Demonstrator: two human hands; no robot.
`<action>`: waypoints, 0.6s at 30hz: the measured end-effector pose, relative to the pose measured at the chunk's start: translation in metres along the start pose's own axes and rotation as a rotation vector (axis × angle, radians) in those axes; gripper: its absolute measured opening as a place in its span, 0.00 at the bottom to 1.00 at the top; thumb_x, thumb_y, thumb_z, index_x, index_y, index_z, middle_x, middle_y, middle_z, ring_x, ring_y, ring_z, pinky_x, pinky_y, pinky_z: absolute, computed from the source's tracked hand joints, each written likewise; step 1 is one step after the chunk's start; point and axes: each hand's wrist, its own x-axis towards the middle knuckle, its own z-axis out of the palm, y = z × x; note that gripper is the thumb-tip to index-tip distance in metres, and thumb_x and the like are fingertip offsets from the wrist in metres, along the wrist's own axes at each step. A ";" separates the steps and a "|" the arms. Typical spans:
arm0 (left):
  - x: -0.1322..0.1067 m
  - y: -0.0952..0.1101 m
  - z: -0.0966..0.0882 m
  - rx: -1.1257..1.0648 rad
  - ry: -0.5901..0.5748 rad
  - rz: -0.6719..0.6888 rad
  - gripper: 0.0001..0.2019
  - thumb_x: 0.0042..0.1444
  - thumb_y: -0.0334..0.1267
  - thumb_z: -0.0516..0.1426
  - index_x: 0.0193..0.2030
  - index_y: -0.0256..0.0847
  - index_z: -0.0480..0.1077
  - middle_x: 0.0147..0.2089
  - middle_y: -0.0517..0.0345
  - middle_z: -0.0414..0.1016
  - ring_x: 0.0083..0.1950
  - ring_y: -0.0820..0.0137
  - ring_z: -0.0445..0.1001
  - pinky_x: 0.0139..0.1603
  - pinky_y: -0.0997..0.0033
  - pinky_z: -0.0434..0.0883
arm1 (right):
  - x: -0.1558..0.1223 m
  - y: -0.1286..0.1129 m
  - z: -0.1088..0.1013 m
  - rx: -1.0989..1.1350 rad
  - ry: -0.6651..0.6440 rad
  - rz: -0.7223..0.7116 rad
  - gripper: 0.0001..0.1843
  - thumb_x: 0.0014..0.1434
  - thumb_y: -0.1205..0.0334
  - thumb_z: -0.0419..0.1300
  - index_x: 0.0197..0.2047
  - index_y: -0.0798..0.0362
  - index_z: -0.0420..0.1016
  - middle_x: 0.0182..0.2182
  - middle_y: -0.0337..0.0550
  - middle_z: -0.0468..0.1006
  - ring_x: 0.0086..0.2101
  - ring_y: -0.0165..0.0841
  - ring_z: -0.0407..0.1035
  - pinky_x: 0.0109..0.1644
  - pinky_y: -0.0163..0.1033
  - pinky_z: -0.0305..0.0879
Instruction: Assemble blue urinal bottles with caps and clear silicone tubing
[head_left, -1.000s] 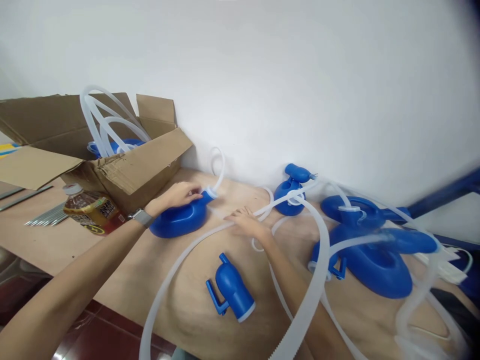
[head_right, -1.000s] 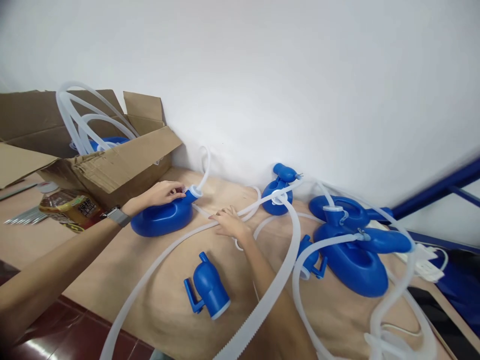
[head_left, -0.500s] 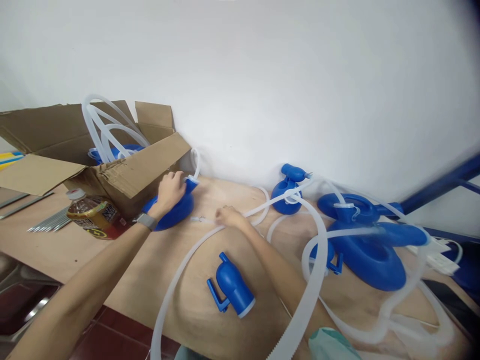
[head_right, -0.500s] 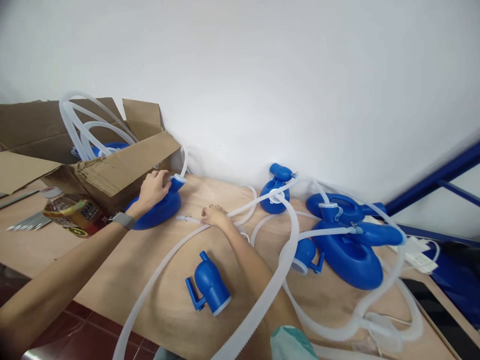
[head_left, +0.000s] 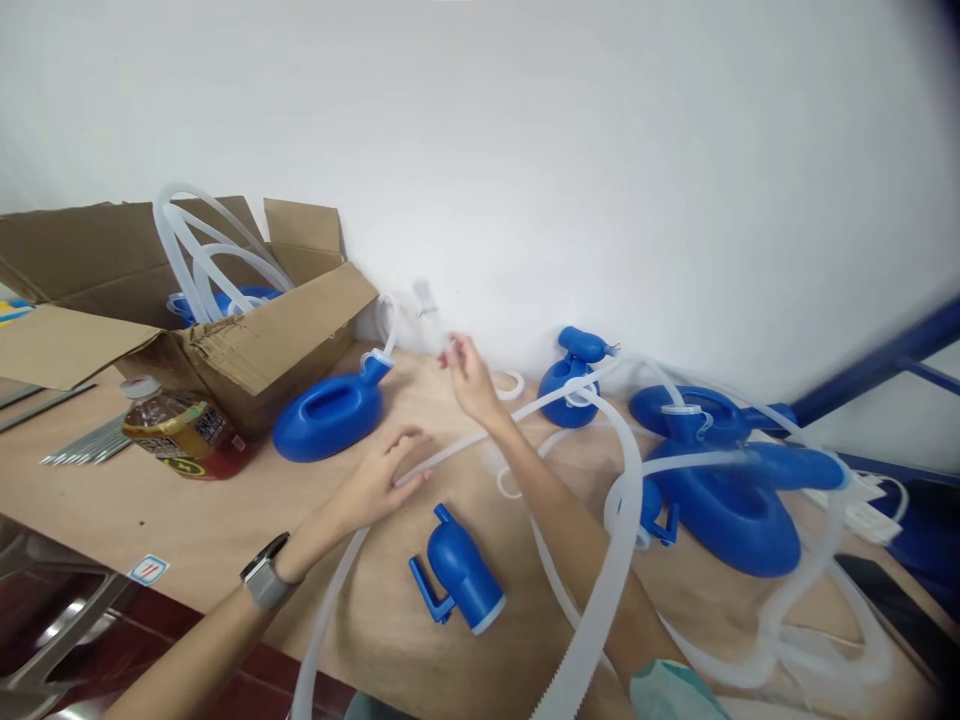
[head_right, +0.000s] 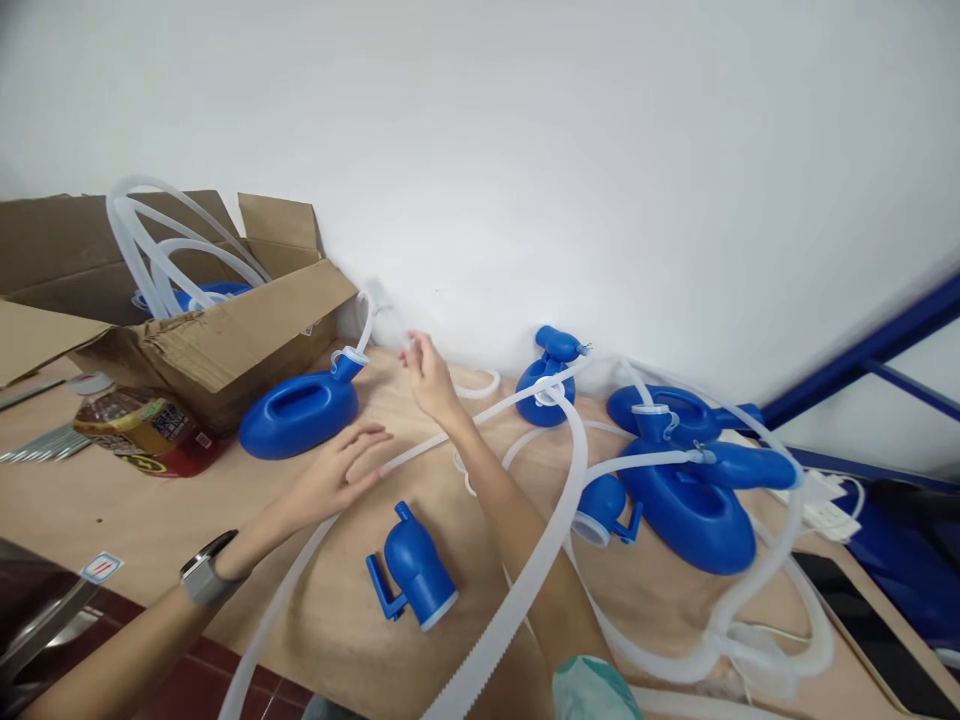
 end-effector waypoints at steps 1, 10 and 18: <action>-0.004 0.007 -0.001 -0.049 -0.096 0.060 0.26 0.71 0.49 0.59 0.72 0.48 0.65 0.73 0.43 0.67 0.72 0.53 0.69 0.72 0.49 0.69 | 0.010 -0.007 -0.016 0.065 0.095 -0.057 0.23 0.81 0.50 0.35 0.70 0.47 0.56 0.48 0.46 0.77 0.48 0.35 0.75 0.56 0.42 0.71; -0.026 0.054 0.046 0.112 -0.595 0.437 0.47 0.52 0.53 0.73 0.76 0.51 0.61 0.77 0.36 0.62 0.78 0.38 0.60 0.77 0.28 0.53 | -0.014 -0.089 -0.140 -0.066 0.445 -0.528 0.20 0.77 0.45 0.50 0.58 0.47 0.73 0.44 0.43 0.79 0.41 0.36 0.75 0.48 0.45 0.74; 0.004 0.080 0.025 0.139 -0.578 0.484 0.37 0.54 0.56 0.71 0.68 0.49 0.71 0.50 0.45 0.80 0.50 0.48 0.82 0.52 0.51 0.78 | -0.086 -0.043 -0.152 -0.344 0.057 -0.371 0.26 0.77 0.53 0.49 0.71 0.50 0.70 0.38 0.42 0.85 0.32 0.37 0.77 0.43 0.42 0.72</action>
